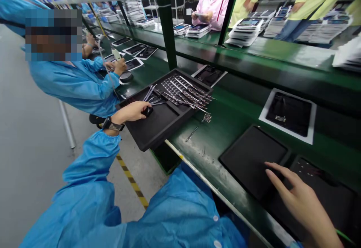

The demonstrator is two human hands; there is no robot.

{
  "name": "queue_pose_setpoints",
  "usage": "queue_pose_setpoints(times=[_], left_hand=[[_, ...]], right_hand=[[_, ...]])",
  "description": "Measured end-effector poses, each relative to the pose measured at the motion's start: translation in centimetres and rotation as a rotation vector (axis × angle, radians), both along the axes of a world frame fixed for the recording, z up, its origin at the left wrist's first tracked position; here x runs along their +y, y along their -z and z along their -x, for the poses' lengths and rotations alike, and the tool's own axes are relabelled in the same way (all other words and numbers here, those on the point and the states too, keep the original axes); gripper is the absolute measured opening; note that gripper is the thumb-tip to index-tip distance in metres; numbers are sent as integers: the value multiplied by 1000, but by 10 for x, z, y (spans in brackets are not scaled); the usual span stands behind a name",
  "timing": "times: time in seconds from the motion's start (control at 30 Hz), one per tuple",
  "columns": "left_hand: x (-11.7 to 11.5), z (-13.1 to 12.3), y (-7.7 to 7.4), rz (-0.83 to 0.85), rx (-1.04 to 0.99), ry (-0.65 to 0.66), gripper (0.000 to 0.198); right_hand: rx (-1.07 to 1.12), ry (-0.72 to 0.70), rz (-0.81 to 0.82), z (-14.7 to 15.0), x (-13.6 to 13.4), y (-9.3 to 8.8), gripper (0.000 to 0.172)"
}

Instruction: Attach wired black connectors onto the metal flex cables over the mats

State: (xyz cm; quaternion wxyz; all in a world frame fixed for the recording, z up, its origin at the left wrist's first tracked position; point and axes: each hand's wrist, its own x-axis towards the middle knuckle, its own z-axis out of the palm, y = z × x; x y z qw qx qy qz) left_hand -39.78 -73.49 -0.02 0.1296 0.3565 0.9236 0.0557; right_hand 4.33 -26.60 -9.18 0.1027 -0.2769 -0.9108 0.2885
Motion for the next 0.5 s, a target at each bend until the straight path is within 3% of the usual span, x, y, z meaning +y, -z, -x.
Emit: queue_pose_setpoints(times=[0.17,0.3,0.4,0.5], left_hand=[[15,-26,-4,-95,-203,50,53],[22,-50,-1,-185,-98,58,51],[5,-61,-1,-274,84,1,39],[-25,-67,0,-249,131,-162,20]], right_hand=[[43,-90,-28,24,-21,-21,49],[222,-325,-114,76,-72,-58,30],[345,-537,-133,123,-122,-81,17],[390,-699,-125,172,-172,-91,8]])
